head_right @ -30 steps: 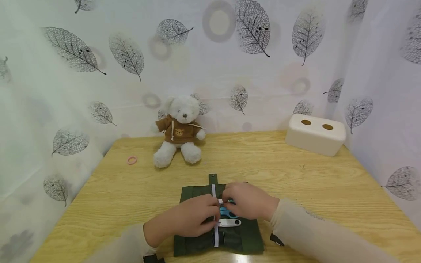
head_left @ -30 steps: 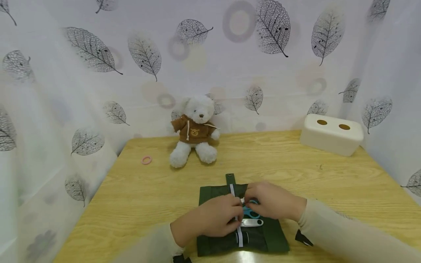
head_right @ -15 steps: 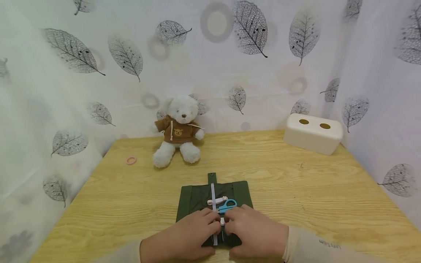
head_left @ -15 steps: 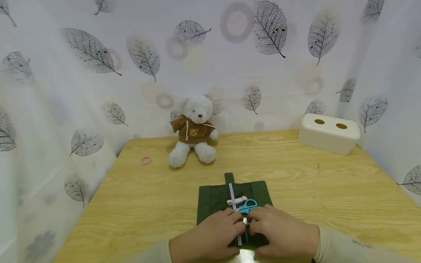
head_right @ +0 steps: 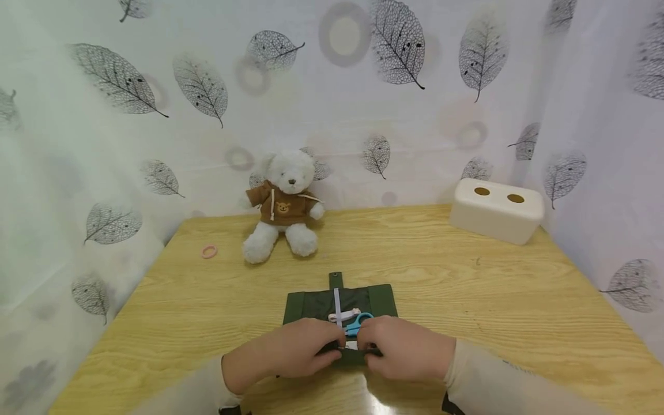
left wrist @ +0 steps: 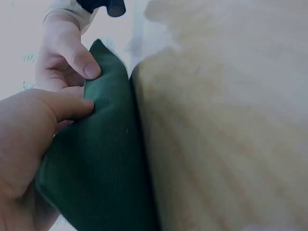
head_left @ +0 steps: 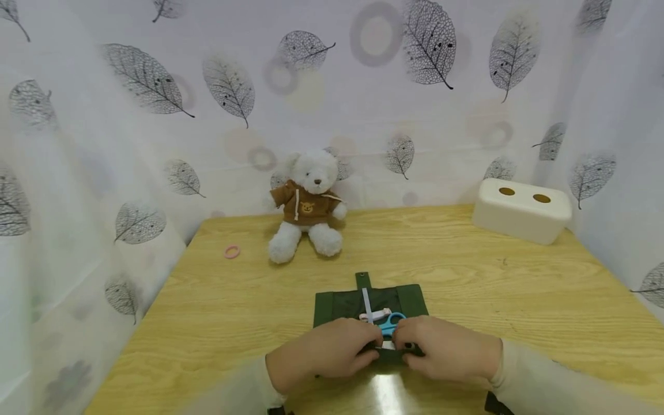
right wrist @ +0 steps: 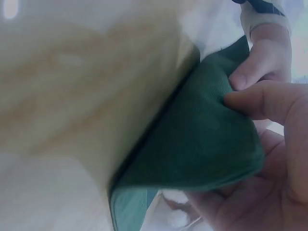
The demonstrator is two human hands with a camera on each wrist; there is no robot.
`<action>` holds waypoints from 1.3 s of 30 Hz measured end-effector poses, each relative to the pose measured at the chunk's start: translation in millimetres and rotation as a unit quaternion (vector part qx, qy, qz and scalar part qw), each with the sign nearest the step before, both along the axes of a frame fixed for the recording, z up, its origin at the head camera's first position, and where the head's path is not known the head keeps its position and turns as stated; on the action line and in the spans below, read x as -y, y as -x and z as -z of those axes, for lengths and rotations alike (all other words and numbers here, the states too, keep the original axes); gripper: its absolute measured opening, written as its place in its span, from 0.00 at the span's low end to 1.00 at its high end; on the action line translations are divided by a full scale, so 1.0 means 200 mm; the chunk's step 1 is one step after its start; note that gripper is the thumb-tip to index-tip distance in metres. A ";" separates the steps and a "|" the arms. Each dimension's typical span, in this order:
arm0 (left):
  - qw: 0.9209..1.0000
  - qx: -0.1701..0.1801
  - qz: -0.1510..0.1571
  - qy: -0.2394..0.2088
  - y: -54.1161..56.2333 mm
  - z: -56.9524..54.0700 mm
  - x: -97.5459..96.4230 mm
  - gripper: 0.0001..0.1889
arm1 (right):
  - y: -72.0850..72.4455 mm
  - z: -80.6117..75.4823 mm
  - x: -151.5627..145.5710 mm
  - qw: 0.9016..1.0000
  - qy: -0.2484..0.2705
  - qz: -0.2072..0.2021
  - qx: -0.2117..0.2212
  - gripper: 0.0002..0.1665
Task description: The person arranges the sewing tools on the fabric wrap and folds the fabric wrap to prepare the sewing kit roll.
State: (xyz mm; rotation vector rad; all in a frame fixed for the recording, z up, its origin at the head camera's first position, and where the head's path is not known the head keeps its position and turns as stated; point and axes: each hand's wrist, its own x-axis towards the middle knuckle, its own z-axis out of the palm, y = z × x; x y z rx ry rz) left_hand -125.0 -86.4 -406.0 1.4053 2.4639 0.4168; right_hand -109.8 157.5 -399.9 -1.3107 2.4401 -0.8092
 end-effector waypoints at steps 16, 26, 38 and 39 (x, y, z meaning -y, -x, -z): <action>0.957 -0.285 0.050 0.026 0.05 -0.07 -0.01 0.10 | 0.19 0.00 0.01 0.989 -0.016 0.100 0.107 0.06; 0.960 -0.264 0.044 0.079 0.03 -0.06 -0.03 0.22 | 0.21 0.03 0.02 0.993 -0.007 0.108 0.036 0.07; 0.965 -0.240 -0.001 0.106 0.06 0.01 -0.07 0.24 | 0.13 -0.04 0.01 0.987 -0.084 0.028 -0.133 0.12; 0.967 -0.232 -0.007 0.108 0.06 0.01 -0.08 0.24 | 0.12 -0.04 0.01 0.987 -0.096 0.027 -0.129 0.15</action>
